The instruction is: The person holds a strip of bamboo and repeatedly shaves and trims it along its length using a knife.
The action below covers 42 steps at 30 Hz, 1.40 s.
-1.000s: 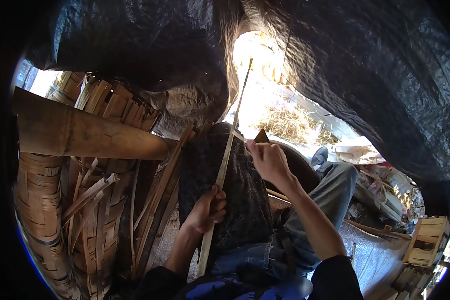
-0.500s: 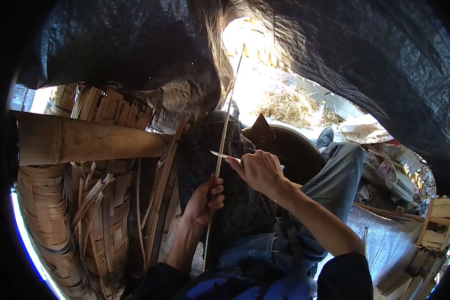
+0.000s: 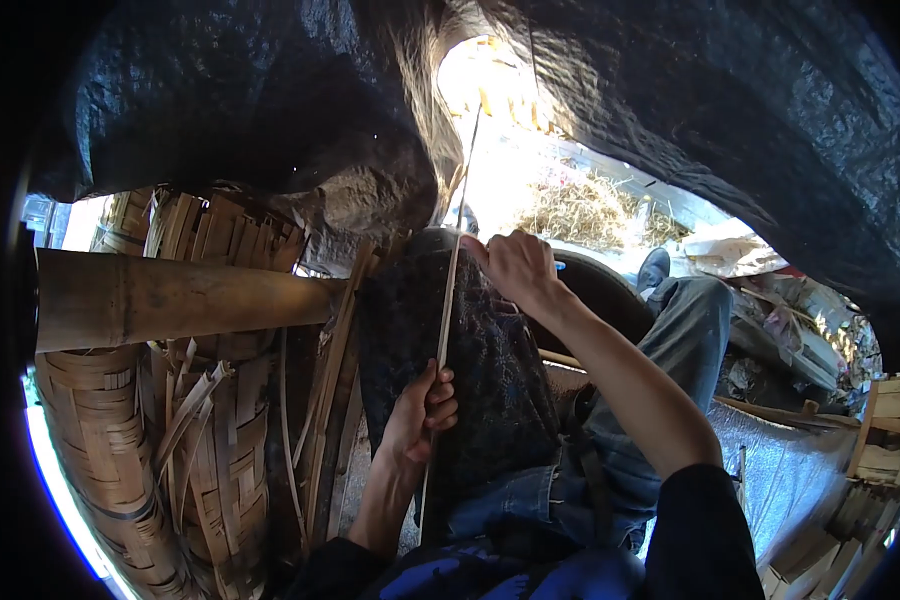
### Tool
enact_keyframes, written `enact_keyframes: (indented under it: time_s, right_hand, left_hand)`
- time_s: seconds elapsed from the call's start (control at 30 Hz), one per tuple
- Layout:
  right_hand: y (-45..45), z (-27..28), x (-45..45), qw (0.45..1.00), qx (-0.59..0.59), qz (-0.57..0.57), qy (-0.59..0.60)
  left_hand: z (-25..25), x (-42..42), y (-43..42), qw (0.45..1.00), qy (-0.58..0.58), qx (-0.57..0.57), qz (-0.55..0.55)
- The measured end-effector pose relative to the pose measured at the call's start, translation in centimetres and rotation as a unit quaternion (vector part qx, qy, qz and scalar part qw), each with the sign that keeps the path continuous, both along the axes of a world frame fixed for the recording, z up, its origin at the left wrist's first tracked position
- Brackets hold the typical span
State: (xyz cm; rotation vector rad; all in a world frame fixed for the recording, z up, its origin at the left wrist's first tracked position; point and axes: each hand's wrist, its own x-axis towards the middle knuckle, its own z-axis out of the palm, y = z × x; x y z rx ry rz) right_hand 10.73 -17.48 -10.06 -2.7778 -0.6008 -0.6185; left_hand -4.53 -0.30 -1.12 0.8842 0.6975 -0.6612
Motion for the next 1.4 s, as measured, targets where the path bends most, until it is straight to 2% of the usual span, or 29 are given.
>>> enact_keyframes:
  time_s: [0.03, 0.07, 0.1, 0.13, 0.17, 0.2, 0.27, 0.3, 0.37, 0.4, 0.47, 0.53, 0.6, 0.67, 0.7, 0.73, 0.83, 1.07, 1.17, 1.23, 1.4]
  right_hand:
    - [-0.5, -0.4, 1.1, 0.99, -0.038, 0.014, -0.137]
    - [-0.6, 0.5, 2.6, 0.994, 0.019, -0.047, 0.098]
    - [-0.5, 1.3, 3.6, 0.982, 0.068, -0.079, 0.156]
    - [-0.1, 2.7, 4.1, 0.963, 0.115, -0.108, 0.216]
    - [-0.1, 4.8, 3.7, 0.941, 0.178, -0.098, 0.271]
    - [0.0, 6.3, 2.8, 0.942, 0.176, -0.092, 0.271]
    - [-0.1, 8.0, 0.3, 0.872, 0.217, -0.045, 0.437]
    - [-0.2, 8.0, -1.1, 0.871, 0.215, -0.045, 0.439]
    - [-0.5, 7.7, -4.0, 0.884, 0.291, 0.035, 0.363]
    - [-0.7, 7.3, -5.0, 0.883, 0.292, 0.031, 0.366]
    - [-0.9, 6.8, -6.7, 0.888, 0.297, 0.032, 0.349]
    - [-0.9, 6.4, -7.8, 0.877, 0.291, 0.034, 0.38]
    - [-0.3, 5.5, -8.6, 0.901, 0.258, 0.084, 0.337]
    - [0.1, 5.2, -8.6, 0.9, 0.252, 0.077, 0.347]
    - [0.2, 5.7, -8.3, 0.923, 0.187, 0.072, 0.329]
    - [0.4, 5.9, -8.0, 0.94, 0.122, 0.069, 0.311]
    - [1.0, 5.1, -7.5, 0.941, 0.055, 0.054, 0.328]
    - [3.0, 3.4, -5.4, 0.958, 0.049, 0.055, 0.276]
    - [3.4, 3.2, -3.7, 0.967, 0.058, 0.002, 0.249]
    - [3.5, 2.2, -2.9, 0.985, 0.046, 0.058, 0.158]
    - [3.0, 2.8, -0.7, 0.978, -0.031, 0.073, 0.192]
  left_hand:
    - [0.2, 0.3, 0.1, 1.0, -0.006, -0.002, -0.001]
    - [0.4, 0.6, 0.4, 0.999, 0.003, -0.051, 0.012]
    - [0.6, 0.8, 0.6, 0.995, 0.013, -0.098, 0.026]
    - [0.4, 0.8, 1.0, 0.995, 0.01, -0.098, 0.031]
    - [0.2, 0.9, 1.3, 0.996, 0.003, -0.084, 0.015]
    - [0.0, 0.9, 1.4, 0.998, -0.001, -0.07, -0.001]
    - [0.2, 1.1, 1.3, 0.999, -0.008, -0.047, -0.007]
    - [0.3, 1.1, 1.1, 0.999, -0.013, -0.022, -0.019]
    - [1.0, 1.1, 0.3, 0.999, -0.026, 0.017, -0.036]
    - [1.2, 1.1, 0.1, 0.996, -0.041, 0.058, -0.053]
    - [1.1, 1.0, 0.1, 0.995, -0.043, 0.066, -0.062]
    - [0.7, 1.0, 0.4, 0.994, -0.05, 0.073, -0.068]
    - [-0.1, 1.1, 1.7, 0.995, -0.055, -0.011, -0.085]
    - [-0.1, 1.1, 1.8, 0.996, -0.043, -0.027, -0.079]
    - [-0.1, 1.0, 2.0, 0.996, -0.034, -0.041, -0.07]
    - [0.0, 1.0, 2.0, 0.997, -0.032, -0.039, -0.066]
    - [0.4, 1.0, 1.6, 0.997, -0.016, 0.01, -0.07]
    - [0.3, 1.2, 1.9, 0.997, -0.012, 0.042, -0.062]
    - [0.6, 1.3, 1.6, 0.997, -0.014, 0.048, -0.063]
    - [0.6, 1.3, 1.7, 0.997, -0.015, 0.048, -0.066]
    - [0.2, 1.4, 2.0, 0.998, -0.011, 0.045, -0.046]
